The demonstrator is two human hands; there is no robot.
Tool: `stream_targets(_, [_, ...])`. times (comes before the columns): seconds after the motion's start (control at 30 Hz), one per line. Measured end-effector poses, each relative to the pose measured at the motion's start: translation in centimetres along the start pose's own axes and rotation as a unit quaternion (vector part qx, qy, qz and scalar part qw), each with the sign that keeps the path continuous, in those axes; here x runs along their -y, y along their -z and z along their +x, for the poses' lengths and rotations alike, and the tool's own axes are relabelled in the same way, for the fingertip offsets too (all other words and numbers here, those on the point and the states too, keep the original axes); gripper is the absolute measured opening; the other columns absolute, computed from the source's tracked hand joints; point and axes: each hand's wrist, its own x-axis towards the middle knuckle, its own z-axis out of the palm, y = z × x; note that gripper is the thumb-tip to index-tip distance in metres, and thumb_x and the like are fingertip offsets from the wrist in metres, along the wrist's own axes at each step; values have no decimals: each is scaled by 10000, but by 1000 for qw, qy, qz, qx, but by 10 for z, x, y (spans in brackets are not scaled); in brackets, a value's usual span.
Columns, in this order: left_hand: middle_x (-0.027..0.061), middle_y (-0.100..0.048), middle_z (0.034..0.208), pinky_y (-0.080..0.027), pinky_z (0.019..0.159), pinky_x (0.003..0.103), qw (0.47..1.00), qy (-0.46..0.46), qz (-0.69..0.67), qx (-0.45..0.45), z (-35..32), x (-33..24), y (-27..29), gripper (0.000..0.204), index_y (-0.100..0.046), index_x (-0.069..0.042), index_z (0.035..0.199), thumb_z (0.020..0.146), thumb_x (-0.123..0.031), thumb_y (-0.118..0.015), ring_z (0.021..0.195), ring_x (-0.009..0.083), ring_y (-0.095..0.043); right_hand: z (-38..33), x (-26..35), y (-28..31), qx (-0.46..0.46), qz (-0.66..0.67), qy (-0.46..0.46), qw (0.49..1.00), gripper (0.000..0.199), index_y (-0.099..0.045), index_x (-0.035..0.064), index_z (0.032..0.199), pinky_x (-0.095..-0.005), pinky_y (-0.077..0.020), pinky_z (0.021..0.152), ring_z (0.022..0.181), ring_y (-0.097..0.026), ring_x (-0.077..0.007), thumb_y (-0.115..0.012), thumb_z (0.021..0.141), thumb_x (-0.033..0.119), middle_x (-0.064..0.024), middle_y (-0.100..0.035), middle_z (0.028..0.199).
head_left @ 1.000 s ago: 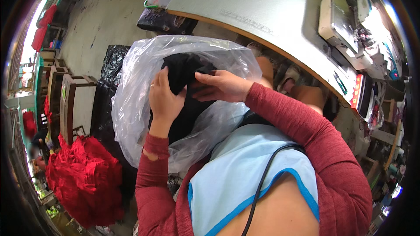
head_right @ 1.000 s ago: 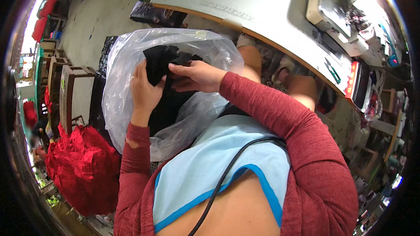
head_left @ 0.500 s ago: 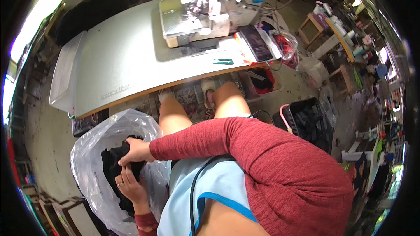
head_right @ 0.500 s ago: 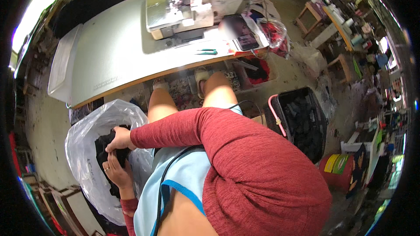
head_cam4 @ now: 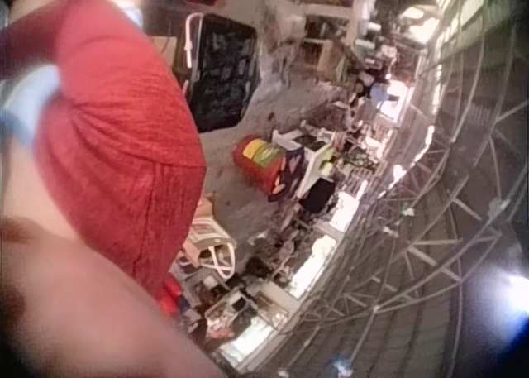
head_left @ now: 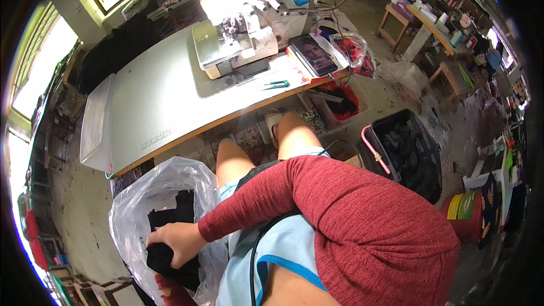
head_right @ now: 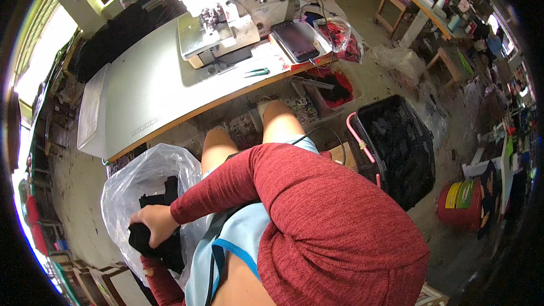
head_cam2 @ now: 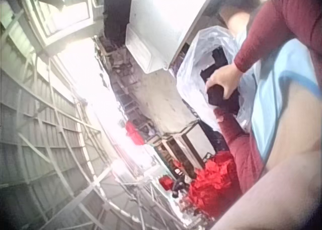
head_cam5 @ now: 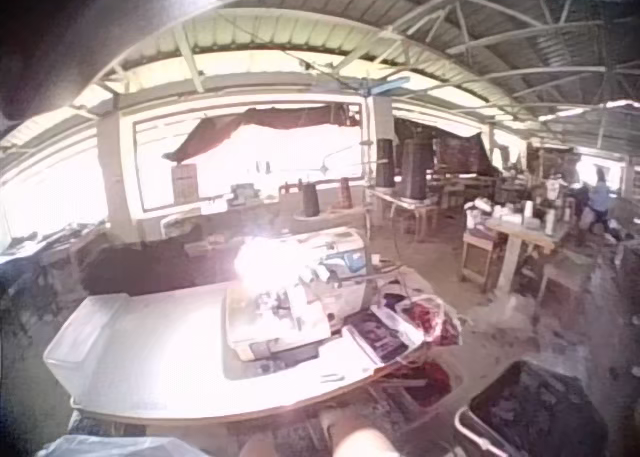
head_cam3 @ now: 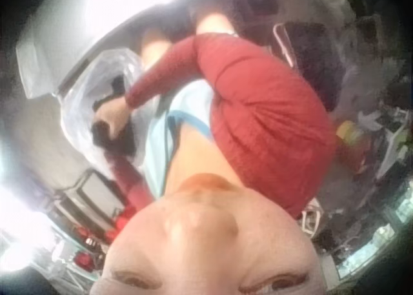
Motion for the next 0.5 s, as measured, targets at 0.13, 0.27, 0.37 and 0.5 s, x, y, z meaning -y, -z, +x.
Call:
stream_targets(0.13, [119, -510, 1236, -394, 968, 325, 1000, 26, 4, 16, 4, 4, -7, 449, -407, 8, 1285, 946, -278, -479, 1135, 206, -499, -1, 18, 7, -8, 46, -29, 998, 724, -513, -25, 1206, -367, -472, 881, 1006, -595, -365, -726, 550, 195, -245, -609, 1042])
stream_targets(0.27, [120, -498, 1254, -388, 976, 325, 999, 36, 20, 35, 1, -2, -5, 499, -373, 6, 1307, 924, -281, -512, 1150, 208, -490, 8, 33, 18, -85, 64, -26, 994, 672, -537, -32, 1179, -368, -486, 861, 976, -610, -368, -698, 565, 191, -247, -626, 1008])
stream_targets(0.37, [120, -489, 1268, -384, 983, 325, 997, 39, 25, 64, -7, -4, -2, 541, -347, 4, 1324, 906, -283, -536, 1161, 209, -483, 22, 55, 33, -77, 95, -48, 991, 615, -564, -37, 1131, -368, -507, 815, 919, -638, -354, -685, 579, 206, -239, -643, 965])
stream_targets(0.5, [121, -476, 1286, -378, 991, 325, 989, 31, 18, 144, -5, -7, -10, 602, -313, 2, 1347, 884, -286, -568, 1175, 211, -475, 52, 105, 74, -98, 61, 38, 993, 493, -660, -30, 925, -353, -535, 708, 806, -670, -303, -716, 540, 273, -224, -663, 857])
